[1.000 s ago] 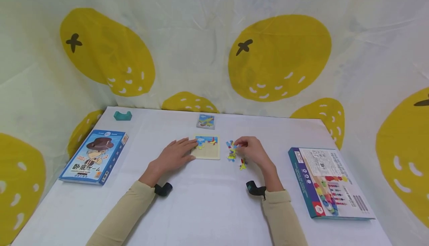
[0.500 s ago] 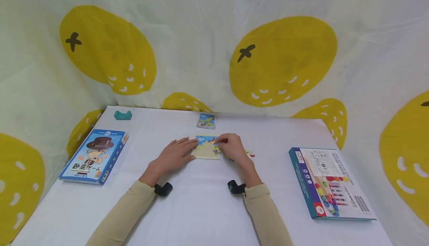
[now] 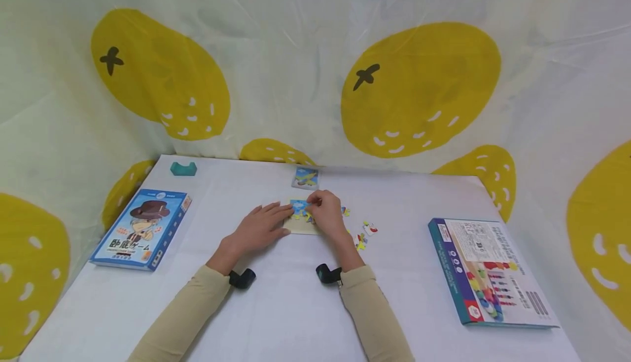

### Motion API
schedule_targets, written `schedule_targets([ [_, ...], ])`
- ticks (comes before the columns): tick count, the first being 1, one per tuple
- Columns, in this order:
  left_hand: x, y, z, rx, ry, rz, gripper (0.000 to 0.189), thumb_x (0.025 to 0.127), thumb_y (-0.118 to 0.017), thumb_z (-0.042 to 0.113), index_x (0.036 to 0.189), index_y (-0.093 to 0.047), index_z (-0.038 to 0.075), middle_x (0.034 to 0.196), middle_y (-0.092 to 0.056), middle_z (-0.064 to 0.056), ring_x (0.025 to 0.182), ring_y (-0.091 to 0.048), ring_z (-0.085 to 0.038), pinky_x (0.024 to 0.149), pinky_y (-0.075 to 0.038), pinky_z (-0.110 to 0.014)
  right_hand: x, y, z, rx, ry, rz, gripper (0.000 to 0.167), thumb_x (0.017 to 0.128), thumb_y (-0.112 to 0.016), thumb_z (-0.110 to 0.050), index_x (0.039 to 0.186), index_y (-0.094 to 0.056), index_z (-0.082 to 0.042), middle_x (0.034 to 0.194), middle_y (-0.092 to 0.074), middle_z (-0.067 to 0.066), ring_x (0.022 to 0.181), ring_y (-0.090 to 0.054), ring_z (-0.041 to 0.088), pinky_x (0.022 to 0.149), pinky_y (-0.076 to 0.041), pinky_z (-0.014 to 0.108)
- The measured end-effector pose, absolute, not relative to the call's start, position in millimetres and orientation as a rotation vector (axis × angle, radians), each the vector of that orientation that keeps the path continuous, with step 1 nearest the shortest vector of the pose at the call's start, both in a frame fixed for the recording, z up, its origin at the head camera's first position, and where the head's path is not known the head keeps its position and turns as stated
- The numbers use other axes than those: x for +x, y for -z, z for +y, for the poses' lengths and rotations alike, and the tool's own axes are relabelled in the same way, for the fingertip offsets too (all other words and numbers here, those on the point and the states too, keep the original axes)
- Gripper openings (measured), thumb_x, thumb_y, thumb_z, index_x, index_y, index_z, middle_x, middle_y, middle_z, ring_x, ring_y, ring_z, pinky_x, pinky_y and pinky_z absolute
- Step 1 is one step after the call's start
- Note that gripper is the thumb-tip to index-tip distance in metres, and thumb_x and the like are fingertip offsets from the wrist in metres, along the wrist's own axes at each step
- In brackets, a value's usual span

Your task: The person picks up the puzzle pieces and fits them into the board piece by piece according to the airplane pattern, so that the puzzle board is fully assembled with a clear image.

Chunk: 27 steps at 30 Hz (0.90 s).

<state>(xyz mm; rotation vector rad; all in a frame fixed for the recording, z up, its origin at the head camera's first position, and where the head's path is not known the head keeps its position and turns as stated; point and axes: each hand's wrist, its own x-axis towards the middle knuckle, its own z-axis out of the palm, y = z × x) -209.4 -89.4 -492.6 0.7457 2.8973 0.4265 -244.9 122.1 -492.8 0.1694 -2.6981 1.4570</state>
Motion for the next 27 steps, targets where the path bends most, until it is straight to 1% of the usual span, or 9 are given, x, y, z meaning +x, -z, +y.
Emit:
schedule_targets([
  [4,-210.1,493.2,-89.5,0.747,-0.419,2.898,0.059,0.1,-0.054,0.047,0.153,-0.041,0.025,0.159,-0.039,0.009,0.151,-0.031,-0.024,0.119,-0.025,-0.06,-246.5,495.2,116.3,0.107,-1.433,-2.644,0.006,0.084,-0.075,-0.004,0.09,-0.073,-0.003,0.093,-0.069,0.011,0.089,-0.064,0.024,0.08,-0.053,0.034],
  [9,-210.1,493.5,-89.2,0.742,-0.41,2.897,0.059,0.1,-0.054,0.047,0.153,-0.04,0.025,0.159,-0.038,0.01,0.151,-0.031,-0.023,0.119,-0.025,-0.059,-249.0,498.1,109.7,0.07,-1.361,-2.638,0.005,0.081,-0.078,-0.003,0.083,-0.073,-0.004,0.083,-0.065,0.01,0.08,-0.059,0.021,0.071,-0.047,0.028],
  [13,-209.5,492.1,-88.9,0.746,-0.425,2.893,0.059,0.1,-0.055,0.045,0.153,-0.041,0.024,0.159,-0.04,0.008,0.151,-0.031,-0.024,0.119,-0.026,-0.06,-249.4,496.9,105.7,0.042,-1.305,-2.656,0.006,0.082,-0.078,-0.004,0.079,-0.072,-0.005,0.078,-0.063,0.009,0.076,-0.056,0.021,0.067,-0.044,0.028],
  [18,-209.3,490.1,-88.7,0.741,-0.424,2.887,0.059,0.1,-0.055,0.045,0.153,-0.041,0.024,0.159,-0.039,0.008,0.151,-0.031,-0.025,0.119,-0.025,-0.06,-249.1,494.7,103.0,0.037,-1.244,-2.694,0.007,0.084,-0.077,-0.005,0.08,-0.071,-0.004,0.077,-0.061,0.008,0.074,-0.055,0.02,0.064,-0.043,0.028],
  [22,-209.2,489.7,-89.0,0.746,-0.417,2.891,0.059,0.1,-0.055,0.045,0.153,-0.041,0.024,0.159,-0.039,0.007,0.151,-0.031,-0.025,0.119,-0.025,-0.06,-247.9,492.2,103.6,0.062,-1.218,-2.715,0.006,0.087,-0.074,-0.007,0.081,-0.072,-0.005,0.079,-0.061,0.008,0.075,-0.055,0.02,0.065,-0.044,0.029],
  [27,-208.8,490.0,-89.8,0.752,-0.427,2.888,0.059,0.1,-0.055,0.045,0.153,-0.041,0.023,0.159,-0.039,0.007,0.151,-0.031,-0.025,0.119,-0.025,-0.06,-245.0,484.8,110.3,0.11,-1.199,-2.804,0.007,0.09,-0.067,-0.012,0.088,-0.072,-0.008,0.086,-0.064,0.006,0.081,-0.057,0.02,0.072,-0.047,0.032],
])
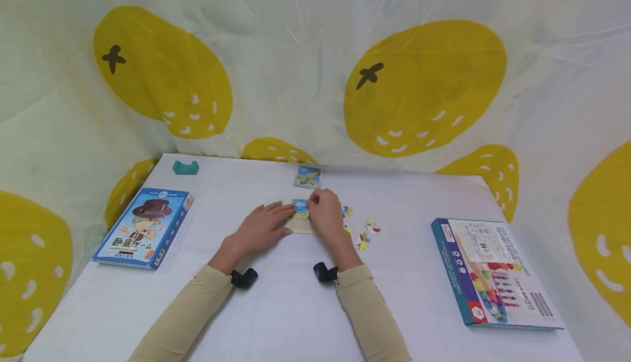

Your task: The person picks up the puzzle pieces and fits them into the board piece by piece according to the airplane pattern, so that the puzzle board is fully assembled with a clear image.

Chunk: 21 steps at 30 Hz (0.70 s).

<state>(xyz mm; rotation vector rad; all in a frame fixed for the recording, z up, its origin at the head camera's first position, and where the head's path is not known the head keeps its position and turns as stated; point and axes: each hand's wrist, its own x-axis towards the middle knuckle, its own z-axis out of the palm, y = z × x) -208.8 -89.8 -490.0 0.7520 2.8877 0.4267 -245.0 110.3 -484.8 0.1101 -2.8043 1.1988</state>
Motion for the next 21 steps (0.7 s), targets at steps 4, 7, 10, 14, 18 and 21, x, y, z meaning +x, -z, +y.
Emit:
schedule_targets([
  [4,-209.0,490.4,-89.9,0.754,-0.43,2.891,0.059,0.1,-0.055,0.045,0.153,-0.041,0.023,0.159,-0.04,0.007,0.151,-0.031,-0.025,0.119,-0.025,-0.06,-243.4,477.2,118.7,0.25,-1.144,-2.905,0.013,0.087,-0.066,-0.004,0.097,-0.073,-0.006,0.093,-0.065,0.009,0.083,-0.056,0.022,0.075,-0.047,0.034],
  [7,-209.3,490.5,-90.1,0.75,-0.418,2.894,0.059,0.1,-0.055,0.045,0.153,-0.04,0.024,0.159,-0.039,0.008,0.151,-0.031,-0.025,0.119,-0.026,-0.06,-243.5,475.4,122.8,0.455,-1.045,-2.958,0.026,0.081,-0.065,0.003,0.105,-0.074,-0.004,0.102,-0.066,0.011,0.087,-0.058,0.022,0.078,-0.049,0.036],
  [10,-209.3,490.6,-90.1,0.752,-0.413,2.898,0.059,0.1,-0.054,0.045,0.153,-0.04,0.024,0.159,-0.039,0.008,0.151,-0.031,-0.025,0.119,-0.026,-0.06,-243.1,476.7,124.6,0.639,-0.949,-2.988,0.032,0.079,-0.069,0.003,0.109,-0.074,-0.004,0.108,-0.065,0.011,0.092,-0.059,0.023,0.083,-0.051,0.039],
  [14,-208.9,490.3,-89.9,0.755,-0.427,2.892,0.059,0.1,-0.055,0.045,0.153,-0.04,0.024,0.159,-0.039,0.007,0.151,-0.031,-0.025,0.119,-0.026,-0.061,-241.4,478.7,125.5,0.715,-0.902,-3.006,0.03,0.08,-0.075,-0.002,0.11,-0.074,-0.003,0.107,-0.062,0.012,0.094,-0.057,0.024,0.087,-0.05,0.041],
  [18,-208.7,490.8,-89.6,0.757,-0.417,2.891,0.059,0.1,-0.055,0.044,0.153,-0.04,0.023,0.159,-0.039,0.007,0.151,-0.031,-0.025,0.119,-0.026,-0.06,-240.6,480.9,125.7,0.702,-0.89,-2.999,0.031,0.082,-0.076,-0.005,0.112,-0.074,-0.001,0.106,-0.061,0.013,0.091,-0.056,0.022,0.085,-0.05,0.04],
  [21,-208.9,491.3,-89.4,0.762,-0.405,2.895,0.059,0.1,-0.054,0.044,0.153,-0.04,0.023,0.159,-0.039,0.007,0.151,-0.031,-0.025,0.119,-0.026,-0.06,-240.3,482.3,124.4,0.675,-0.902,-2.994,0.031,0.082,-0.077,-0.005,0.112,-0.073,0.0,0.106,-0.061,0.013,0.088,-0.056,0.021,0.082,-0.049,0.038],
])
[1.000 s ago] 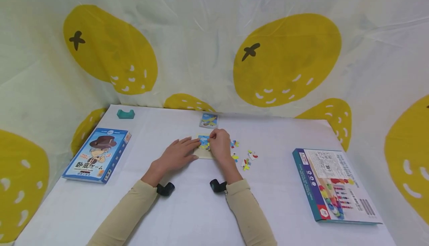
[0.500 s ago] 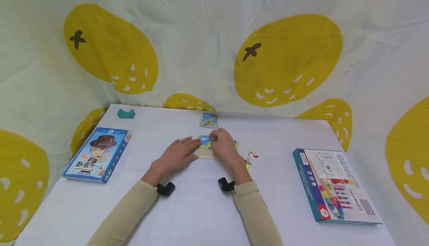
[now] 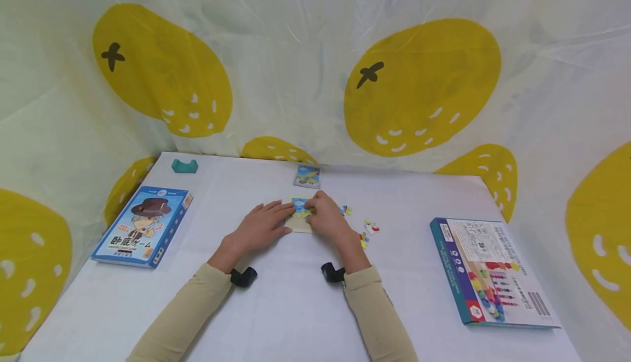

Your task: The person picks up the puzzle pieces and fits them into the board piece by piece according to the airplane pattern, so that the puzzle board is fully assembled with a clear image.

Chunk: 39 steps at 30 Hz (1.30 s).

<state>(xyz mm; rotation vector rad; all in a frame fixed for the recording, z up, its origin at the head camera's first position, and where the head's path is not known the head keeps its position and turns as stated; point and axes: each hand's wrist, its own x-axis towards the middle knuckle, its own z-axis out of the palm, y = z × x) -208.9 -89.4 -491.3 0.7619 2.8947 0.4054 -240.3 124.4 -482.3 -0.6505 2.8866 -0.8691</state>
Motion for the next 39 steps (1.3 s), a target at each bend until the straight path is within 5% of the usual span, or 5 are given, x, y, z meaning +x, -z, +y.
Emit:
schedule_targets([
  [14,-208.5,489.4,-89.2,0.747,-0.396,2.893,0.059,0.1,-0.054,0.045,0.153,-0.04,0.024,0.16,-0.038,0.008,0.151,-0.031,-0.025,0.12,-0.025,-0.059,-237.0,486.3,117.7,-0.558,0.853,2.899,0.025,0.086,-0.077,-0.012,0.109,-0.076,-0.003,0.102,-0.058,0.006,0.088,-0.054,0.018,0.081,-0.05,0.033],
  [24,-211.9,493.2,-86.6,0.786,-0.422,2.875,0.058,0.101,-0.053,0.043,0.153,-0.04,0.021,0.161,-0.036,0.005,0.152,-0.028,-0.025,0.119,-0.025,-0.06,-236.9,490.1,124.4,-0.499,0.752,3.074,0.041,0.078,-0.085,-0.028,0.112,-0.073,-0.007,0.095,-0.056,0.007,0.085,-0.051,0.022,0.075,-0.046,0.036],
  [31,-210.1,490.7,-83.8,0.874,-0.348,2.88,0.054,0.102,-0.052,0.04,0.154,-0.038,0.029,0.16,-0.038,-0.002,0.149,-0.033,-0.031,0.115,-0.028,-0.066,-238.1,491.5,133.2,-0.451,0.715,3.091,0.05,0.076,-0.085,-0.039,0.112,-0.071,-0.008,0.096,-0.053,0.008,0.087,-0.048,0.024,0.075,-0.042,0.036],
  [39,-208.2,486.4,-82.1,0.89,-0.274,2.889,0.049,0.103,-0.05,0.039,0.151,-0.042,0.032,0.159,-0.039,-0.005,0.148,-0.034,-0.033,0.114,-0.03,-0.065,-242.4,486.0,149.7,-0.477,0.772,3.02,0.032,0.083,-0.08,-0.024,0.109,-0.073,-0.007,0.102,-0.057,0.012,0.094,-0.052,0.027,0.086,-0.047,0.042],
])
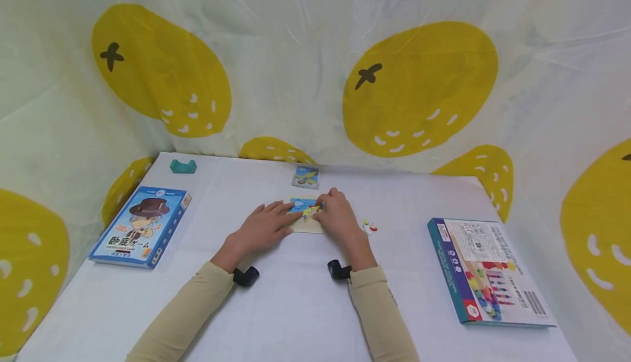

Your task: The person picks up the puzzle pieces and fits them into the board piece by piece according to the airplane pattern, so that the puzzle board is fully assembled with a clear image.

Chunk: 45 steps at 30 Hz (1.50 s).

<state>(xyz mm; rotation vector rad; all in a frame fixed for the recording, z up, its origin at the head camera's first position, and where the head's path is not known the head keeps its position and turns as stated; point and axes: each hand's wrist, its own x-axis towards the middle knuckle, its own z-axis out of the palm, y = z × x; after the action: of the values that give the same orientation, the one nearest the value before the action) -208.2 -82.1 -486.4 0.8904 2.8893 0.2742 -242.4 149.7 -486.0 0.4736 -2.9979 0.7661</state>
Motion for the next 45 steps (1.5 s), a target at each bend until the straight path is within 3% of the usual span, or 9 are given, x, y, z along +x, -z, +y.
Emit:
schedule_targets([
  [3,-208.5,487.3,-80.9,0.88,-0.256,2.888,0.049,0.103,-0.05,0.04,0.152,-0.042,0.033,0.16,-0.038,-0.004,0.149,-0.033,-0.032,0.114,-0.03,-0.064,-241.4,482.1,160.7,0.442,-0.853,-3.003,0.023,0.085,-0.075,-0.013,0.107,-0.073,-0.006,0.106,-0.059,0.013,0.1,-0.054,0.029,0.09,-0.048,0.044],
  [10,-207.8,490.1,-78.4,0.855,-0.236,2.882,0.051,0.103,-0.047,0.042,0.153,-0.038,0.035,0.163,-0.033,0.0,0.15,-0.03,-0.03,0.116,-0.029,-0.063,-241.1,479.7,188.4,0.353,-0.861,-3.085,0.031,0.086,-0.068,-0.001,0.117,-0.069,-0.005,0.117,-0.059,0.014,0.107,-0.056,0.031,0.095,-0.05,0.047],
  [19,-205.4,488.8,-80.5,0.861,-0.253,2.887,0.051,0.104,-0.048,0.041,0.153,-0.039,0.033,0.163,-0.033,-0.001,0.15,-0.03,-0.031,0.116,-0.029,-0.064,-236.0,475.7,205.6,0.382,-0.93,-3.15,0.034,0.082,-0.073,-0.006,0.116,-0.07,-0.004,0.114,-0.059,0.015,0.1,-0.056,0.029,0.09,-0.05,0.046],
  [27,-204.3,486.2,-81.9,0.863,-0.292,2.885,0.05,0.103,-0.049,0.039,0.152,-0.042,0.031,0.163,-0.033,-0.002,0.15,-0.03,-0.033,0.115,-0.028,-0.065,-235.2,478.6,202.3,0.327,-0.909,-3.157,0.026,0.089,-0.068,-0.005,0.115,-0.071,-0.005,0.1,-0.059,0.011,0.088,-0.052,0.024,0.078,-0.048,0.037],
  [33,-204.1,486.3,-80.5,0.849,-0.31,2.883,0.05,0.103,-0.05,0.038,0.152,-0.041,0.031,0.162,-0.034,-0.002,0.15,-0.03,-0.033,0.116,-0.027,-0.065,-234.2,477.4,201.8,0.301,-0.945,-3.177,0.028,0.089,-0.067,-0.006,0.116,-0.07,-0.008,0.1,-0.059,0.011,0.088,-0.052,0.024,0.076,-0.048,0.034],
  [40,-206.3,487.5,-77.9,0.829,-0.311,2.872,0.051,0.103,-0.051,0.039,0.152,-0.041,0.032,0.162,-0.034,-0.002,0.151,-0.029,-0.032,0.116,-0.027,-0.065,-233.7,472.0,201.6,0.295,-0.988,-3.132,0.016,0.089,-0.063,-0.006,0.1,-0.073,-0.012,0.085,-0.057,0.008,0.079,-0.051,0.023,0.063,-0.042,0.031],
  [45,-208.7,483.7,-75.8,0.817,-0.317,2.859,0.051,0.101,-0.056,0.038,0.15,-0.045,0.031,0.16,-0.038,-0.003,0.15,-0.031,-0.032,0.116,-0.028,-0.064,-231.8,464.5,197.4,0.252,-1.075,-3.067,0.011,0.09,-0.062,-0.008,0.097,-0.07,-0.012,0.086,-0.06,0.006,0.081,-0.053,0.023,0.068,-0.044,0.031],
])
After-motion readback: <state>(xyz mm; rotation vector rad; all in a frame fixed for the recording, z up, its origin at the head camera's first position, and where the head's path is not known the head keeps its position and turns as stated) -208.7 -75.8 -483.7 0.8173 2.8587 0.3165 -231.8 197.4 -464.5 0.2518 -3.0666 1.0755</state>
